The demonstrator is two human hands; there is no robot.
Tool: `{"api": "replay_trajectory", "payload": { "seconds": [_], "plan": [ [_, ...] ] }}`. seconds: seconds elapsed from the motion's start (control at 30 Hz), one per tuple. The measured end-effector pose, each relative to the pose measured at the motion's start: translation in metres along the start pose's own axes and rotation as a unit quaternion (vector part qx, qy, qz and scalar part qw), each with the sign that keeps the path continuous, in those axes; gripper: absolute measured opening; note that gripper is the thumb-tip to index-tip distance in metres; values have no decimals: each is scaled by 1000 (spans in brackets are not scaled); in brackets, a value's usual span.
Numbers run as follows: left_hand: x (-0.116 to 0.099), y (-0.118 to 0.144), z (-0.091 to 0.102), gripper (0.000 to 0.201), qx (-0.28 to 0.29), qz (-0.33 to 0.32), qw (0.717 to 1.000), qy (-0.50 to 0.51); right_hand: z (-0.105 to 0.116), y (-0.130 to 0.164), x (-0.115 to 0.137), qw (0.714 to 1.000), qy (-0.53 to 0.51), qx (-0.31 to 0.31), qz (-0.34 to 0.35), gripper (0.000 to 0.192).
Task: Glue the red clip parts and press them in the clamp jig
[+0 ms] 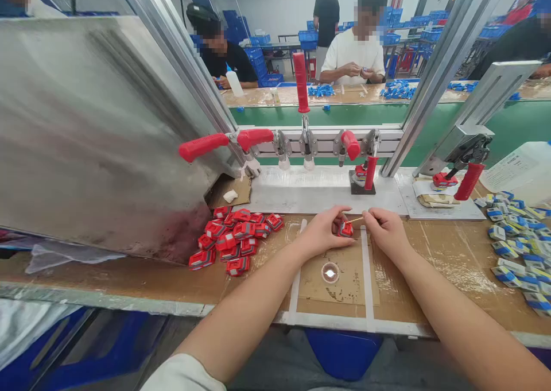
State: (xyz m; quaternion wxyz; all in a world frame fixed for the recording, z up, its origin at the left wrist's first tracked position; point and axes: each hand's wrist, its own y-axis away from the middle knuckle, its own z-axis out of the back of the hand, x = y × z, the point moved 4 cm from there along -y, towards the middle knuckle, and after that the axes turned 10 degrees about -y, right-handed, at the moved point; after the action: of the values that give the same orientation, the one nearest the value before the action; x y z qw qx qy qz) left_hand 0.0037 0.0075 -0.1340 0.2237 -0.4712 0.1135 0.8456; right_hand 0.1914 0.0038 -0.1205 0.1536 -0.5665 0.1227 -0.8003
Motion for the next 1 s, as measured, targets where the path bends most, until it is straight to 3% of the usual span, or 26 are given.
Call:
{"api": "replay_trajectory", "payload": {
  "seconds": [0.27,0.47,0.57,0.73,0.83,1.0],
  "plan": [
    [-4,1,4,74,-51,-36,991,-118,3,3,13,994,74,-18,79,42],
    [-7,2,4,69,-79,-80,982,-153,1,9,25,991,55,23,122,42],
    [-8,1,4,61,-87,-87,982,-146,-5,18,38,984,-14,91,151,42],
    [-7,0,7,60,-100,-109,981,-123,-30,39,54,930,-79,296,202,41],
    [-7,1,8,58,-113,-133,978,-113,-41,45,54,917,-45,339,206,40],
    [-9,3,8,56,-125,-156,975,-95,-46,47,51,914,-19,350,206,40]
  ]
}}
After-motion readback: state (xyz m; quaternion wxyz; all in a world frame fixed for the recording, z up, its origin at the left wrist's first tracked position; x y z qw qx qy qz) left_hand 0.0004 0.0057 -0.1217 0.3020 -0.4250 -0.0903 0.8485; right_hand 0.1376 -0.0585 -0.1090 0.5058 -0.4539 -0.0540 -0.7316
